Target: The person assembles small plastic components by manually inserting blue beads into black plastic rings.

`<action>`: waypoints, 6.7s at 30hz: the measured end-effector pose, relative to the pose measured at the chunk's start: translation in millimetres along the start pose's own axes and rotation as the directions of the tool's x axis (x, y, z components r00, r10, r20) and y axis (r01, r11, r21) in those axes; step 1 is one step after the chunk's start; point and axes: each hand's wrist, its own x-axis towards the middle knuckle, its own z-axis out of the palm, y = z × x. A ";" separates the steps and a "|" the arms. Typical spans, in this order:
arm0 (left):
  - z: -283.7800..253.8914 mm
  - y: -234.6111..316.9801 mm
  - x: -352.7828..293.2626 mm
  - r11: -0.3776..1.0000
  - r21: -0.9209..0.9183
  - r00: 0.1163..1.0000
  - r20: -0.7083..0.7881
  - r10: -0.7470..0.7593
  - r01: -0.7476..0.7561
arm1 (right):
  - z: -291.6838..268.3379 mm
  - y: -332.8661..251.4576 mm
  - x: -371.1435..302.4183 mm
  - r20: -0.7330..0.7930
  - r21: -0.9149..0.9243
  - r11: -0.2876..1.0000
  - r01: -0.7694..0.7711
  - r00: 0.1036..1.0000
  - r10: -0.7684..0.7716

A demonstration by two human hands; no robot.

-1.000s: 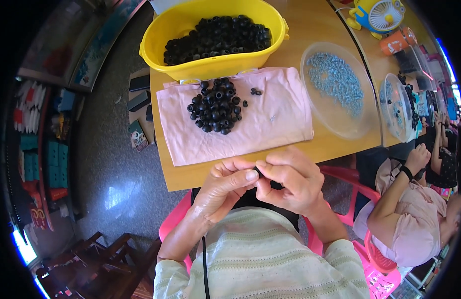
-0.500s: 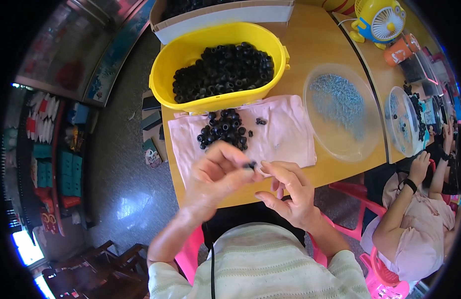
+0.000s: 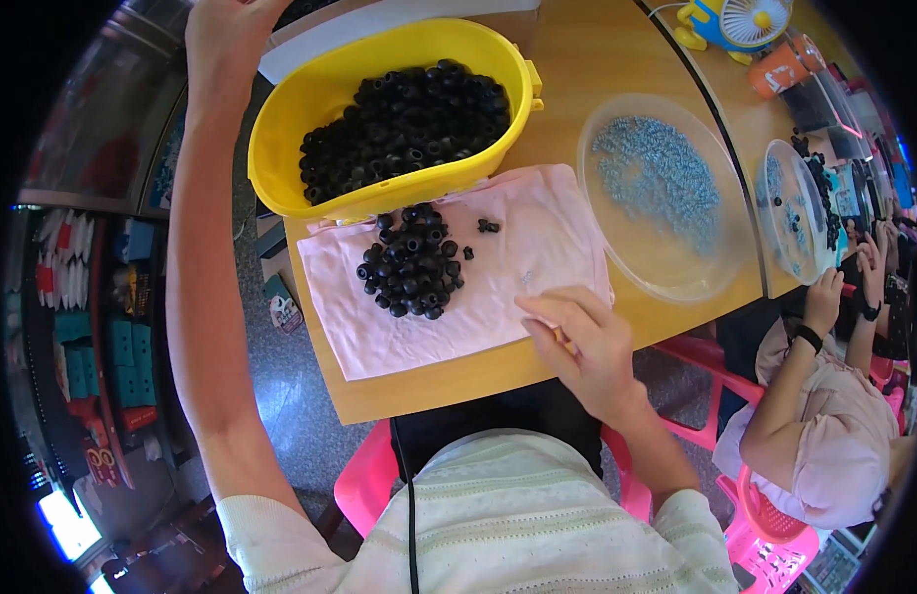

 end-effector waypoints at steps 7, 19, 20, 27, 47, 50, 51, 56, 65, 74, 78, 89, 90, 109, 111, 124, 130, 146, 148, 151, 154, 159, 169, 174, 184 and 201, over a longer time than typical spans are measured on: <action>-26.2 17.0 -110.3 0.977 -0.125 0.983 0.028 0.180 -0.175 | 17.9 1.1 62.3 0.055 -0.286 0.933 0.217 0.976 -0.210; -41.7 48.9 -276.0 0.899 -0.262 0.925 0.243 -0.291 0.351 | 40.7 1.5 75.0 0.217 -0.260 0.954 0.151 0.972 -0.095; -41.4 50.9 -281.4 0.879 -0.276 0.909 0.270 -0.317 0.389 | 40.0 1.6 74.5 0.222 -0.260 0.953 0.158 0.970 -0.100; -36.6 51.2 -302.1 0.591 -0.501 0.775 0.389 -0.499 0.632 | 19.0 -15.8 55.4 0.192 -0.015 1.000 0.027 0.981 -0.024; -21.7 54.4 -312.8 0.194 -0.583 0.592 0.637 -0.494 0.789 | -5.6 2.5 -1.6 0.005 -0.108 0.993 -0.051 0.999 0.052; -21.4 55.0 -308.5 0.152 -0.571 0.560 0.658 -0.502 0.807 | -2.0 17.7 11.0 0.018 -0.235 0.965 0.113 0.994 -0.112; -20.7 55.4 -306.7 0.150 -0.569 0.558 0.659 -0.504 0.808 | -2.1 18.4 14.3 0.020 -0.235 0.966 0.111 0.994 -0.109; -21.8 53.9 -305.7 0.102 -0.568 0.537 0.683 -0.495 0.817 | 0.0 25.6 27.1 0.118 -0.396 0.885 0.245 0.969 -0.216; -23.7 51.3 -307.9 -0.114 -0.631 0.552 0.741 -0.384 0.768 | -4.0 -15.6 3.0 0.172 0.256 0.940 -0.225 0.968 0.184; -26.8 54.4 -313.2 0.125 -0.611 0.597 0.676 -0.431 0.782 | -0.8 -39.9 -5.9 0.208 0.295 0.955 -0.010 0.977 -0.055; -30.8 53.7 -316.8 0.154 -0.589 0.587 0.672 -0.452 0.793 | -1.5 -43.1 -6.2 0.183 0.163 0.978 0.132 0.970 -0.161; -34.1 46.4 -307.9 -0.092 -0.545 0.490 0.805 -0.335 0.833 | 7.0 -39.9 -10.4 0.101 0.230 0.926 0.298 0.940 -0.327; -33.0 44.9 -306.7 -0.094 -0.543 0.488 0.807 -0.331 0.834 | 9.1 -39.4 -12.9 0.100 0.226 0.928 0.296 0.941 -0.324; -27.8 15.1 -311.7 -0.210 -0.555 0.531 0.831 -0.165 0.805 | 21.5 -27.7 6.6 0.728 0.592 0.167 -0.789 0.612 0.309; -31.1 13.1 -312.4 -0.204 -0.552 0.533 0.834 -0.144 0.808 | 21.5 -22.4 8.2 0.788 0.547 0.158 -0.822 0.570 0.234; -29.9 7.3 -310.5 -0.335 -0.546 0.551 0.830 -0.090 0.768 | 22.1 1.8 66.1 0.104 -0.109 0.972 -0.206 0.970 0.218; -29.7 6.8 -312.4 -0.331 -0.528 0.526 0.844 -0.103 0.782 | 28.8 11.7 81.4 0.045 -0.175 0.973 -0.150 0.986 0.161; -46.0 -6.0 -286.0 -0.387 -0.591 0.579 0.799 -0.160 0.708 | 34.7 37.1 73.2 0.094 -0.327 0.943 0.068 0.995 -0.040; -45.0 -7.9 -284.6 -0.384 -0.600 0.581 0.794 -0.179 0.702 | 33.8 33.2 75.7 0.116 -0.382 0.922 0.062 0.993 -0.018; -43.1 -10.4 -280.8 -0.378 -0.594 0.574 0.800 -0.178 0.710 | 34.4 31.1 76.2 0.117 -0.433 0.898 0.085 0.992 -0.037; -40.8 -9.7 -281.0 -0.389 -0.591 0.573 0.801 -0.174 0.707 | 36.1 28.1 75.6 0.090 -0.392 0.920 -0.008 0.995 0.048; -38.0 -9.9 -283.5 -0.359 -0.602 0.581 0.794 -0.178 0.713 | 34.6 33.8 73.2 0.070 -0.275 0.961 -0.019 0.997 0.039; -41.2 0.0 -293.4 -0.294 -0.681 0.632 0.732 -0.253 0.671 | 26.0 34.4 54.1 0.000 0.163 0.963 -0.217 0.976 0.220; -37.5 14.1 -299.8 -0.297 -0.647 0.594 0.763 -0.256 0.703 | 7.1 9.9 46.5 0.123 -0.073 0.997 -0.030 0.992 0.039; -31.0 32.4 -308.3 0.337 -0.651 0.729 0.554 -0.402 0.680 | 8.6 11.9 32.9 0.218 -0.283 0.944 0.170 0.970 -0.110; -17.9 35.6 -306.9 0.026 -0.553 0.517 0.760 -0.394 0.833 | -0.6 18.4 36.7 0.268 -0.050 0.994 -0.101 0.957 0.111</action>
